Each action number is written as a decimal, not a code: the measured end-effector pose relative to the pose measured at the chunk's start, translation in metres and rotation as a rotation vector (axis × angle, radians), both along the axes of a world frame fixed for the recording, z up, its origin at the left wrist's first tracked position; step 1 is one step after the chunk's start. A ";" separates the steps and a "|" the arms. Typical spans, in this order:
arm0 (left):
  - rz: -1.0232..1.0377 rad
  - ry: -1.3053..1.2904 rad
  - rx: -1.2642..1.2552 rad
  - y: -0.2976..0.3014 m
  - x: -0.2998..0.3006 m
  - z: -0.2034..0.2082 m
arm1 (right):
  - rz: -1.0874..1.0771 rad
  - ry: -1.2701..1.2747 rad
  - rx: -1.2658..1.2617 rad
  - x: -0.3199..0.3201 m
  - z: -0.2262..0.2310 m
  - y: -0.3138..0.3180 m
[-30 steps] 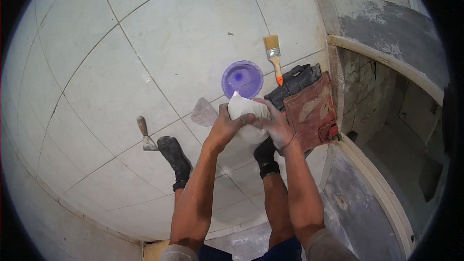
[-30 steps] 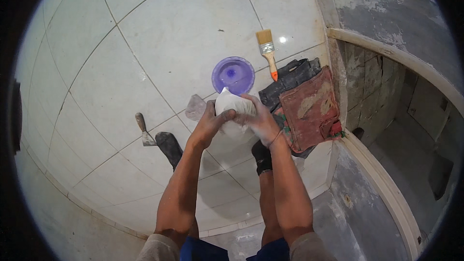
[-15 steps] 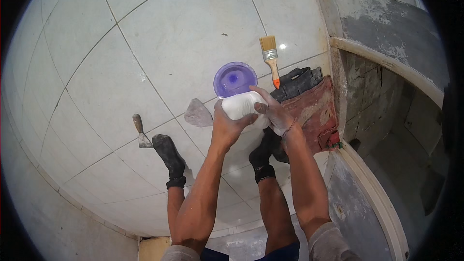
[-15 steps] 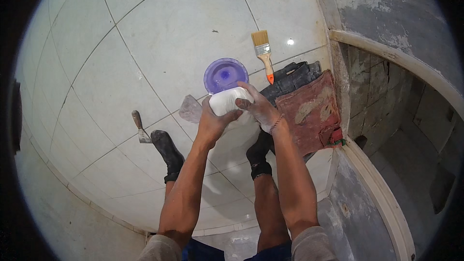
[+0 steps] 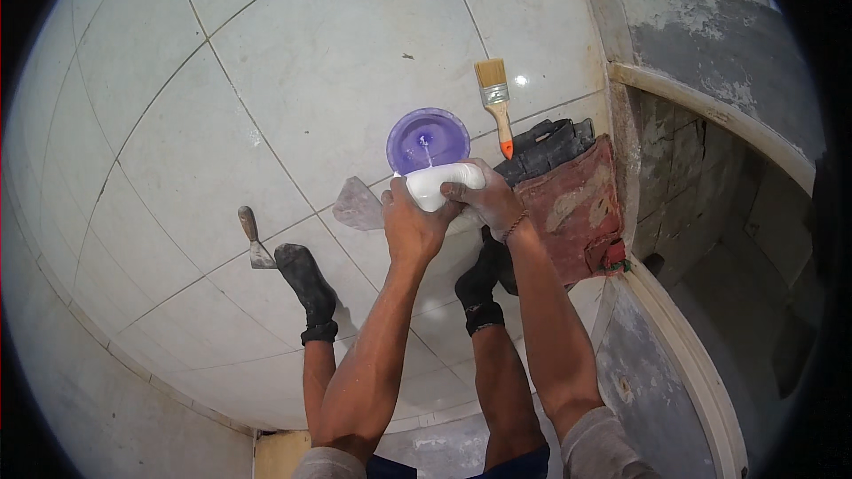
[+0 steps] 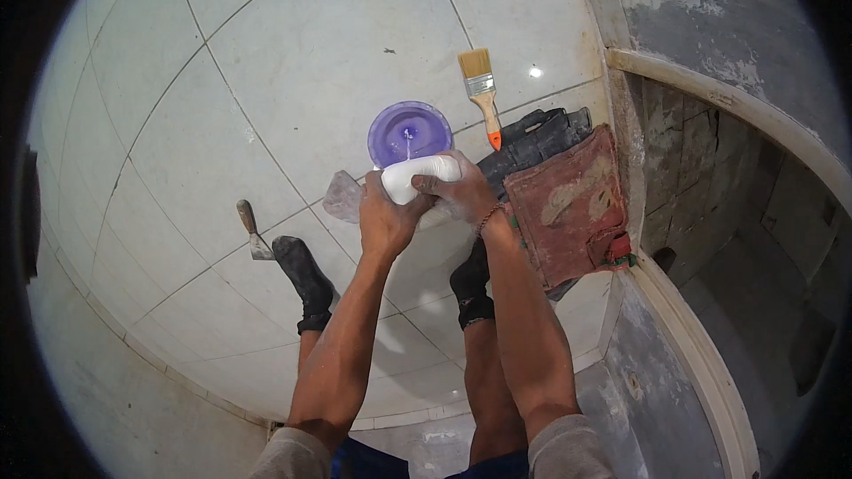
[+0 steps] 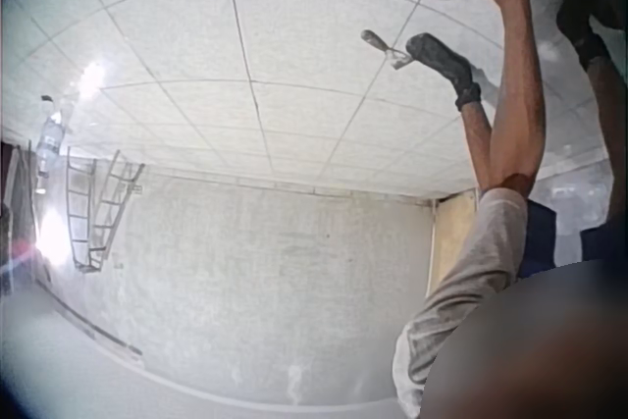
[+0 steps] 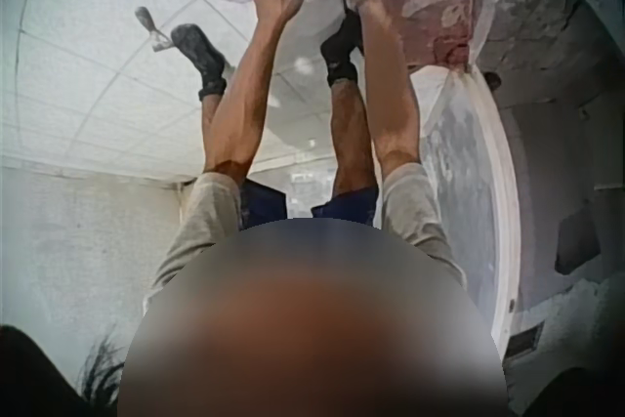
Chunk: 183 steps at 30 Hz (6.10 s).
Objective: Handling a bag of white powder, likely grout or plaster, in preparation for tile repair.
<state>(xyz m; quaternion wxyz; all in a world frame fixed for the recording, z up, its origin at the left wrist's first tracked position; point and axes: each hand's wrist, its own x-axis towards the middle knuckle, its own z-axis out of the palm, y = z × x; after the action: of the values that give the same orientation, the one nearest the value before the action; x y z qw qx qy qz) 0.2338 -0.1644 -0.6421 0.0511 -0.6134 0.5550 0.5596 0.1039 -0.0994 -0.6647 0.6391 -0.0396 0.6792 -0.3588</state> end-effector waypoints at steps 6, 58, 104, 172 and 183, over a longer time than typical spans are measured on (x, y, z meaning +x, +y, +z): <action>-0.010 -0.049 0.015 -0.001 -0.007 -0.003 | -0.106 -0.028 0.014 -0.006 -0.006 0.002; 0.466 0.287 0.561 -0.009 0.022 -0.040 | 0.219 0.218 0.240 -0.006 -0.002 -0.006; 0.635 0.286 0.663 -0.009 0.018 -0.031 | 0.308 0.154 0.078 -0.006 0.013 -0.003; 0.572 0.673 0.674 -0.012 0.036 -0.035 | 0.417 0.084 0.058 -0.026 0.021 -0.014; 0.607 0.474 0.674 -0.007 0.033 -0.040 | 0.600 0.209 0.014 -0.014 0.020 -0.017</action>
<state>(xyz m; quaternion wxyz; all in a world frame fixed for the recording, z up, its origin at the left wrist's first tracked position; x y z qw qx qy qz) 0.2671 -0.1712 -0.6822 -0.0462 -0.5526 0.1370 0.8208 0.0901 -0.1163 -0.6442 0.6434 -0.2704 0.7016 -0.1438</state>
